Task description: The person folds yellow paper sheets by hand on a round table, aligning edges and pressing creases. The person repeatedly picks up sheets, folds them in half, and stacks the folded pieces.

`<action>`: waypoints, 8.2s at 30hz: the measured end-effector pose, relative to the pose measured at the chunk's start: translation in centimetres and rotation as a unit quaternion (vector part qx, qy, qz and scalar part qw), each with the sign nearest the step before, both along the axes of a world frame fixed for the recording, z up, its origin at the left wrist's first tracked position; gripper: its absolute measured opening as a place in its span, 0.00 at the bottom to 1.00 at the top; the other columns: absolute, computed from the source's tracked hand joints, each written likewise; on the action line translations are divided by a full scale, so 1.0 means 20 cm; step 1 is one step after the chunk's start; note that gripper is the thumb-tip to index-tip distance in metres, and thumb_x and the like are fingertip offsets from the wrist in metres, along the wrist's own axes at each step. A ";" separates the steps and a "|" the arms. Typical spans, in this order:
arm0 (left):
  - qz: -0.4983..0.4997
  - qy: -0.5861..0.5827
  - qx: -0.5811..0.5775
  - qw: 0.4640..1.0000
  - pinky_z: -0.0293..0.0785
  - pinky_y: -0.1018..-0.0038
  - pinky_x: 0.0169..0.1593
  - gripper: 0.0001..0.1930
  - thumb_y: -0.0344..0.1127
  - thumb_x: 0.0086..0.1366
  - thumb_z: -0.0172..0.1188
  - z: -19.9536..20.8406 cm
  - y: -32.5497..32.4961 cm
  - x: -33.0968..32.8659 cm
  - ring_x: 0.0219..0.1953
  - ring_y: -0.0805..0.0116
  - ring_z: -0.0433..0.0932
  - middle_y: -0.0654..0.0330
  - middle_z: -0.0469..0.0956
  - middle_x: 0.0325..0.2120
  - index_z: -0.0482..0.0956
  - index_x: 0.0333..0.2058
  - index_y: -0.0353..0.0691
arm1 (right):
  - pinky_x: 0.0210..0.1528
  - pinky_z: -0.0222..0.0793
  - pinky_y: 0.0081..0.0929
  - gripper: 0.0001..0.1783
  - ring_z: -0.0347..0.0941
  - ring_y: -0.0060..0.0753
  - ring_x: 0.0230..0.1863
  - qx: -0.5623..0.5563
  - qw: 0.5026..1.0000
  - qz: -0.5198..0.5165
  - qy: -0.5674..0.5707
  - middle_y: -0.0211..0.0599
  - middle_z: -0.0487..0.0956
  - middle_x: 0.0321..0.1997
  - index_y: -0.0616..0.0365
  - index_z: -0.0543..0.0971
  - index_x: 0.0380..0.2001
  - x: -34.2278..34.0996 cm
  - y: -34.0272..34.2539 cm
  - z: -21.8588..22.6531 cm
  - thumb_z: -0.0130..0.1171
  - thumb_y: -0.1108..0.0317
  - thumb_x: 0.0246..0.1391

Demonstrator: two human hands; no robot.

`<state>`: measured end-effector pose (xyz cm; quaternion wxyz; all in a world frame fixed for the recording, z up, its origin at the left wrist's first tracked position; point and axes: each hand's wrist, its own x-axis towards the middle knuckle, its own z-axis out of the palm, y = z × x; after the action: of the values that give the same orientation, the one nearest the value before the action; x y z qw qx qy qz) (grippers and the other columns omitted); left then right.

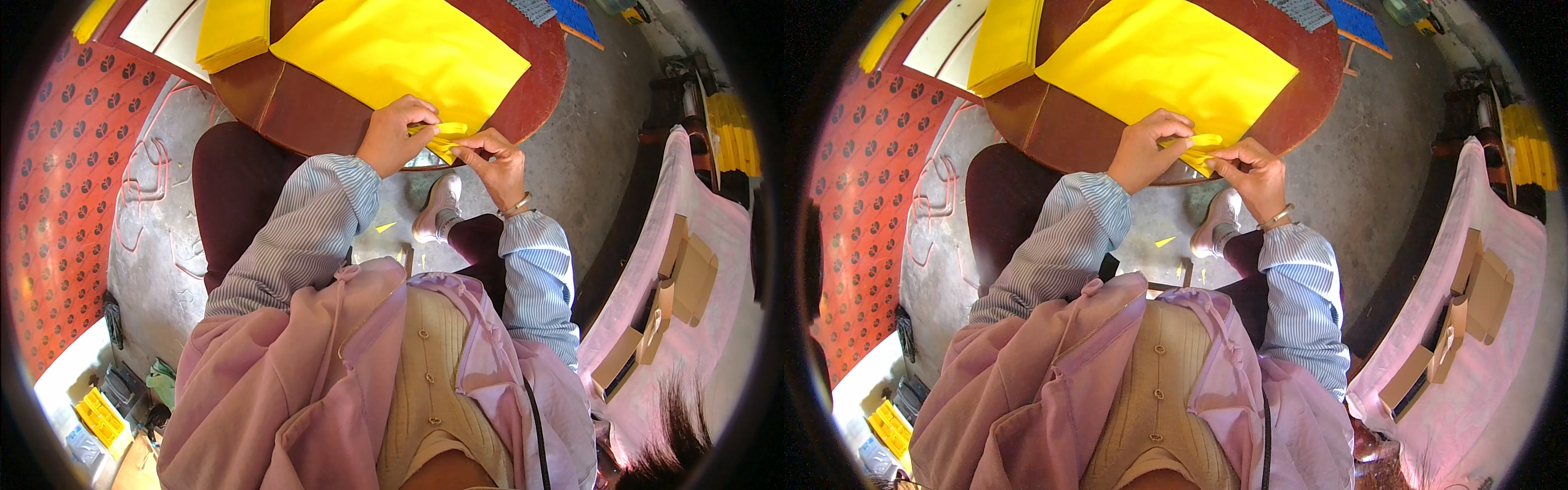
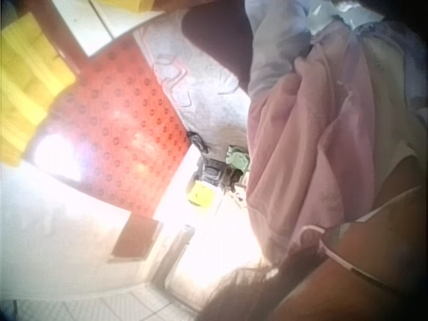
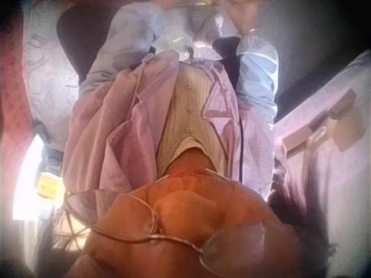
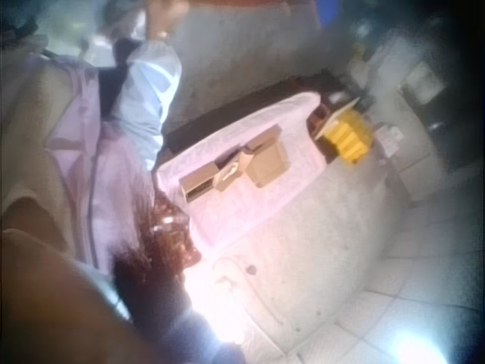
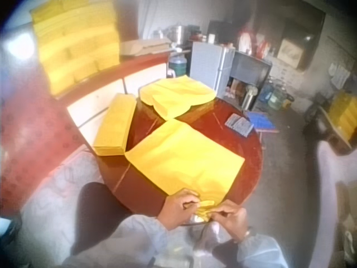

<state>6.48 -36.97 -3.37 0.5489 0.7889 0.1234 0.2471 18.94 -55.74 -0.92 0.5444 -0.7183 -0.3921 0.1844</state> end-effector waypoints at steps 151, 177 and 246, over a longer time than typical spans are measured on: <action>-0.065 0.017 0.049 0.997 0.81 0.72 0.51 0.10 0.29 0.63 0.67 0.01 0.02 -0.04 0.48 0.61 0.85 0.55 0.83 0.48 0.86 0.43 0.33 | 0.38 0.78 0.21 0.08 0.82 0.22 0.35 0.021 1.000 -0.023 0.000 0.33 0.85 0.35 0.62 0.89 0.39 -0.06 -0.03 -0.02 0.76 0.74 0.55; -0.063 0.061 -0.001 0.996 0.80 0.72 0.53 0.10 0.32 0.67 0.68 0.03 0.02 -0.03 0.48 0.63 0.84 0.56 0.84 0.48 0.87 0.42 0.32 | 0.43 0.78 0.22 0.08 0.82 0.24 0.39 -0.018 1.000 -0.016 -0.003 0.33 0.85 0.37 0.63 0.88 0.40 -0.06 -0.04 0.01 0.74 0.75 0.58; -0.053 0.025 0.045 0.997 0.82 0.70 0.52 0.11 0.32 0.63 0.71 0.02 0.02 -0.04 0.48 0.61 0.85 0.55 0.84 0.48 0.88 0.42 0.34 | 0.35 0.75 0.22 0.07 0.81 0.21 0.32 0.004 0.999 -0.040 -0.034 0.32 0.85 0.33 0.61 0.89 0.37 -0.06 -0.03 -0.01 0.75 0.75 0.54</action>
<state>5.75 -36.65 -3.03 0.5221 0.8240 0.0841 0.2035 17.67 -56.40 -1.05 0.5408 -0.7370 -0.3819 0.1361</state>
